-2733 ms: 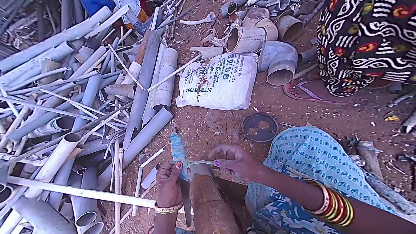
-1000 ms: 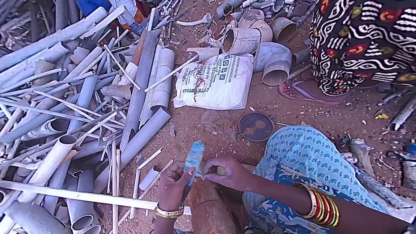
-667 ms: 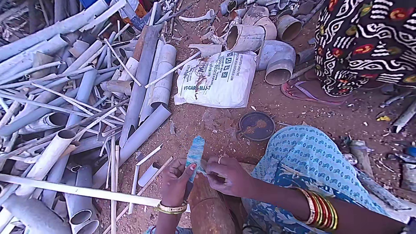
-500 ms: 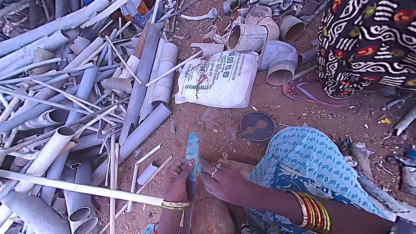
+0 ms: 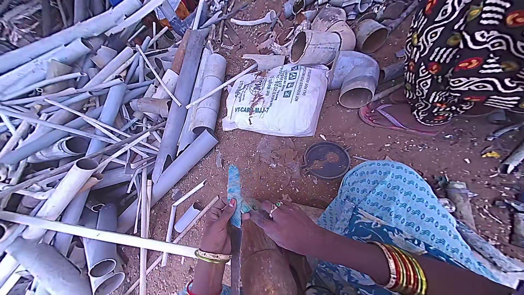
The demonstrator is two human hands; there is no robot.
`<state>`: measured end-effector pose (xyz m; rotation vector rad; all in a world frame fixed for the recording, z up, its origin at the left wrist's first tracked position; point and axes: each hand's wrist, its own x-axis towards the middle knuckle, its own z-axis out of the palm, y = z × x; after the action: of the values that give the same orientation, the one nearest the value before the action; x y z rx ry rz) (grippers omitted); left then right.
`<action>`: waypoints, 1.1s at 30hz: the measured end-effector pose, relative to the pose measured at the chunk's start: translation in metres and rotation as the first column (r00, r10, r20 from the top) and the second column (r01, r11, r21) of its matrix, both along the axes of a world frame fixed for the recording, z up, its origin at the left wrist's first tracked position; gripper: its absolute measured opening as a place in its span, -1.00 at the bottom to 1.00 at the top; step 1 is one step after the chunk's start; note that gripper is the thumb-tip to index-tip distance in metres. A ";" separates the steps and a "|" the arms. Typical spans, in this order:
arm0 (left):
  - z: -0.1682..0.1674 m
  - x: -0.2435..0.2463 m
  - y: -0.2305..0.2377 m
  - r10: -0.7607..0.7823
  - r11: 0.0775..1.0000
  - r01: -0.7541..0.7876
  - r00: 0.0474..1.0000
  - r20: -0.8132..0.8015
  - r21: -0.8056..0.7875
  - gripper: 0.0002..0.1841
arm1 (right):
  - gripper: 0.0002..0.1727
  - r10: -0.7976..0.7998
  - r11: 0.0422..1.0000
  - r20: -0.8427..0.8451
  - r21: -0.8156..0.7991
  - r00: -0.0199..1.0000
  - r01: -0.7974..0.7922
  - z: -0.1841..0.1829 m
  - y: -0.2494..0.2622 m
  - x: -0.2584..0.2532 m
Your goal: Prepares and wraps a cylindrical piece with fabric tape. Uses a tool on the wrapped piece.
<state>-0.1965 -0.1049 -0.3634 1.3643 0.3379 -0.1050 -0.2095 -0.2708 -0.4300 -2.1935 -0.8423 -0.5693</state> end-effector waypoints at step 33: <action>-0.002 -0.007 -0.007 -0.091 0.990 0.100 0.992 0.092 -0.097 -0.63 | -0.71 0.728 0.547 -0.629 0.772 0.272 0.323 0.014 -0.016 0.016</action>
<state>-0.2037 -0.1121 -0.3651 1.2801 0.1910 -0.1400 -0.1937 -0.2865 -0.4163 -1.0096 -0.0827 0.5447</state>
